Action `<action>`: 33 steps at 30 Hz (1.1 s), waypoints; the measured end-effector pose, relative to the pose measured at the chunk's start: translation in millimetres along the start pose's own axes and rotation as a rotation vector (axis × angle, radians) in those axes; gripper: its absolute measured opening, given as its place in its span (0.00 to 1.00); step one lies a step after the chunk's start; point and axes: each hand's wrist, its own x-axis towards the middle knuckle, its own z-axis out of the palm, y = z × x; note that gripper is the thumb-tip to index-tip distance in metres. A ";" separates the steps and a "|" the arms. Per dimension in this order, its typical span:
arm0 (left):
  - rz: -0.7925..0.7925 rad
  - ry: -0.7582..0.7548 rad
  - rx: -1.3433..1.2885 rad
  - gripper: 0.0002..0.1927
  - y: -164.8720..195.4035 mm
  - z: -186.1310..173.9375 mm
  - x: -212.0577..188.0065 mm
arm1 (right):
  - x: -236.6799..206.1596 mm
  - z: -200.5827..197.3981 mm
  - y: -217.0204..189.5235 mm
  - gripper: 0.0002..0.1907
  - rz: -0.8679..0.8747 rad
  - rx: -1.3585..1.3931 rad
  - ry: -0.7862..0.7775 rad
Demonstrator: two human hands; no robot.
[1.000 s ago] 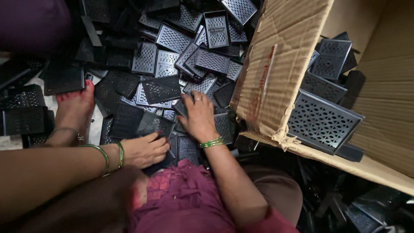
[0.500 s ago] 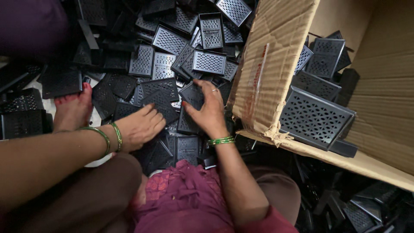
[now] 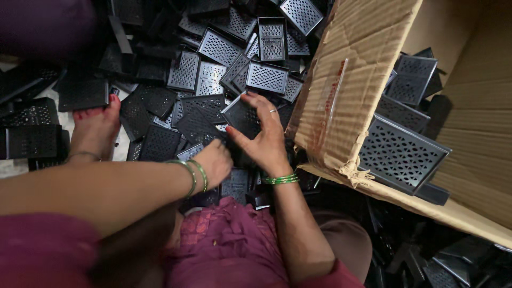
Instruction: The person sits on the floor surrounded by small black plastic components and a cardboard box. They pick up individual components, inspect them by turning them over, and place them into the box.
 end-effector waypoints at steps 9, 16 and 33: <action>0.051 -0.001 -0.011 0.07 8.6 -9.6 25.4 | -2.5 -10.0 2.0 0.36 0.021 -0.046 0.029; -0.298 0.048 -0.322 0.12 -68.7 -101.0 -40.8 | -7.2 -3.7 14.0 0.34 0.051 0.215 0.105; -0.545 0.297 -1.664 0.29 -76.2 -111.5 -93.4 | -28.9 48.2 -27.7 0.32 0.412 1.174 -0.002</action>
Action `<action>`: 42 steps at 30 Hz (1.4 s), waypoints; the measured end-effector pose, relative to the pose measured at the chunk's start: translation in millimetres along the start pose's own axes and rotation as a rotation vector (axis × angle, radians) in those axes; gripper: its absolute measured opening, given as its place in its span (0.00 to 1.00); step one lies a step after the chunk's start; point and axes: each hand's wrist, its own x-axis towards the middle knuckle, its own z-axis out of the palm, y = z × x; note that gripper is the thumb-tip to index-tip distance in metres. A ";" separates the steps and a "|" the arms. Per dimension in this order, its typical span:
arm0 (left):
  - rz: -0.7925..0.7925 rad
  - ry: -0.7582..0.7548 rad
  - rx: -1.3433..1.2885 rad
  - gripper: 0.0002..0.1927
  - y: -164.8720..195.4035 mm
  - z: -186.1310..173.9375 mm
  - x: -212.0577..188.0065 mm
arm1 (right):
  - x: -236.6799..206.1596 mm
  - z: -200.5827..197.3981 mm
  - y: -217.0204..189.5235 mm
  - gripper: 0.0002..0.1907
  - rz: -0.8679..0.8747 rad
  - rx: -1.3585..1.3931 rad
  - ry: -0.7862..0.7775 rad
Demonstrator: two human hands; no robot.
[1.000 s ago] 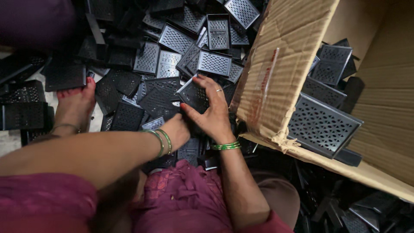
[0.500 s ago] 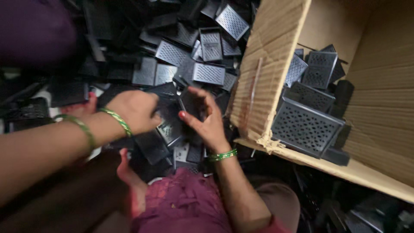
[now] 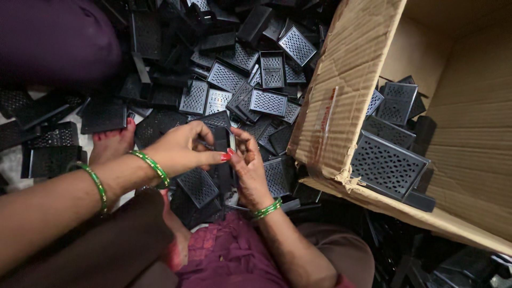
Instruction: The person sits on the floor surrounded by small black plastic components and a cardboard box. They pick up individual components, inspect them by turning them over, and place them into the box.
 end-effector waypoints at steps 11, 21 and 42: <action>0.223 0.001 -0.154 0.48 3.6 0.8 0.4 | -8.0 14.1 -25.8 0.39 -0.085 -0.165 0.008; 0.257 -0.013 -0.121 0.43 25.6 6.8 -5.9 | -9.8 6.3 -42.5 0.45 -0.134 -0.176 -0.031; 0.559 0.077 0.199 0.40 46.7 7.6 -31.4 | -2.2 -6.8 -80.0 0.53 0.025 -0.141 -0.188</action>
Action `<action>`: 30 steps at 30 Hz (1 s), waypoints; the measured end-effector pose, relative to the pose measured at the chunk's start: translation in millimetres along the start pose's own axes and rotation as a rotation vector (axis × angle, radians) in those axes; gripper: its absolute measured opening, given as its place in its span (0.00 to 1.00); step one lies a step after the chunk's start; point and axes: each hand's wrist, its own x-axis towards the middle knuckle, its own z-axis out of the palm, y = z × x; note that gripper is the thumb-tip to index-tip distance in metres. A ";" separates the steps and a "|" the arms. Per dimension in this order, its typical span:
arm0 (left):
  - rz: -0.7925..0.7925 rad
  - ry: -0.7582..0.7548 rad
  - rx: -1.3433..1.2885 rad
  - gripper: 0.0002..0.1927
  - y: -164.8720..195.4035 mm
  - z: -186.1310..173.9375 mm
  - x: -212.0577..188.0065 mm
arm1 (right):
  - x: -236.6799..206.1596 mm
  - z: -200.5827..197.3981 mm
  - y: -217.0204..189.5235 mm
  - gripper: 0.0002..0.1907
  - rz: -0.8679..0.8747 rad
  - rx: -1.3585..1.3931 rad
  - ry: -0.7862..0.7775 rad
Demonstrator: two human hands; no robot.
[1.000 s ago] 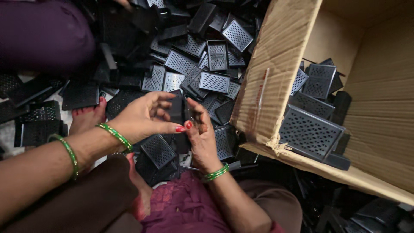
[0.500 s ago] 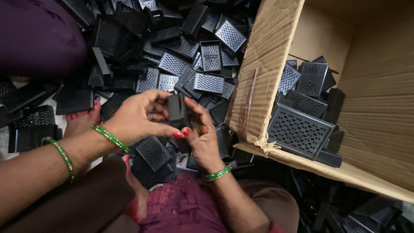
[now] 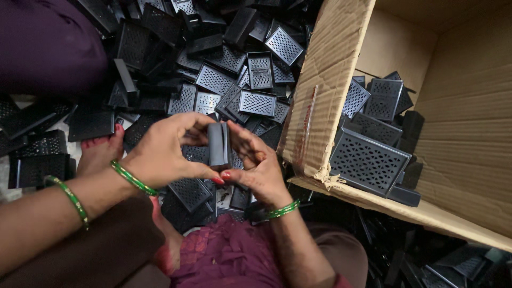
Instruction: The person sits on the floor surrounded by small black plastic components and a cardboard box. They pick up individual components, inspect them by turning them over, and place them into the box.
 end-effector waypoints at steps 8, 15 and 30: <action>0.064 0.002 0.080 0.37 12.8 -1.4 -2.6 | -3.7 -8.3 -0.8 0.52 -0.002 -0.100 -0.012; 0.020 -0.024 -0.024 0.38 13.9 -3.5 0.6 | -4.9 -12.6 6.1 0.46 -0.093 -0.068 0.005; -0.070 0.058 -0.119 0.41 9.9 -12.8 8.0 | -6.5 -10.0 -9.0 0.25 -0.177 -0.285 -0.055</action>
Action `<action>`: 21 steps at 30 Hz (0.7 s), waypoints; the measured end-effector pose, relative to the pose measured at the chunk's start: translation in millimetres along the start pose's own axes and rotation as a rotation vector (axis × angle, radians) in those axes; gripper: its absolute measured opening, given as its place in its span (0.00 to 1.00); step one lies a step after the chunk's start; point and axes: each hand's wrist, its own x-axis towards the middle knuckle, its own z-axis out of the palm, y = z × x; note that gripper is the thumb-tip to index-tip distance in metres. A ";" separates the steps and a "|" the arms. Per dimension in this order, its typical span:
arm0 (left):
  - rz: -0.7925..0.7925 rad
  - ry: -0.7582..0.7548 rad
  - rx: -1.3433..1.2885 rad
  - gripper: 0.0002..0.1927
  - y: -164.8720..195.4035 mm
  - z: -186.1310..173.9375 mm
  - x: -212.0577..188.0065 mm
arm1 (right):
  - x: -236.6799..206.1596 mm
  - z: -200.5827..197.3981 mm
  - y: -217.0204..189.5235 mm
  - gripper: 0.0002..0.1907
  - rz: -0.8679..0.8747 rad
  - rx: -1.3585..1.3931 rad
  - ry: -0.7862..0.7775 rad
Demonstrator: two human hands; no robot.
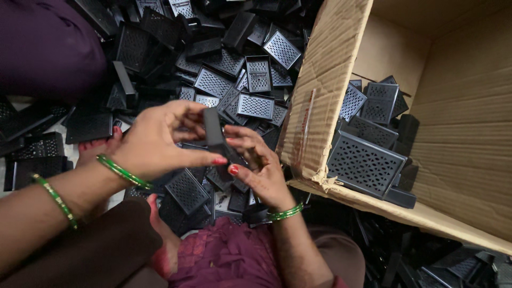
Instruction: The person sits on the floor surrounded by small black plastic components and a cardboard box. They pick up individual components, inspect them by turning them over, and place them into the box.
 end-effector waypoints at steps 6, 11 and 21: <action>-0.003 -0.060 -0.159 0.41 -3.2 -1.5 -0.2 | 0.5 4.2 -0.7 0.24 0.000 0.080 0.023; -0.022 -0.119 -0.267 0.40 -2.7 1.0 -0.7 | -0.6 11.1 -4.4 0.27 -0.040 -0.006 0.090; 0.069 -0.082 -0.173 0.38 9.0 2.6 -0.8 | 0.0 7.2 -20.7 0.28 -0.093 -0.290 0.095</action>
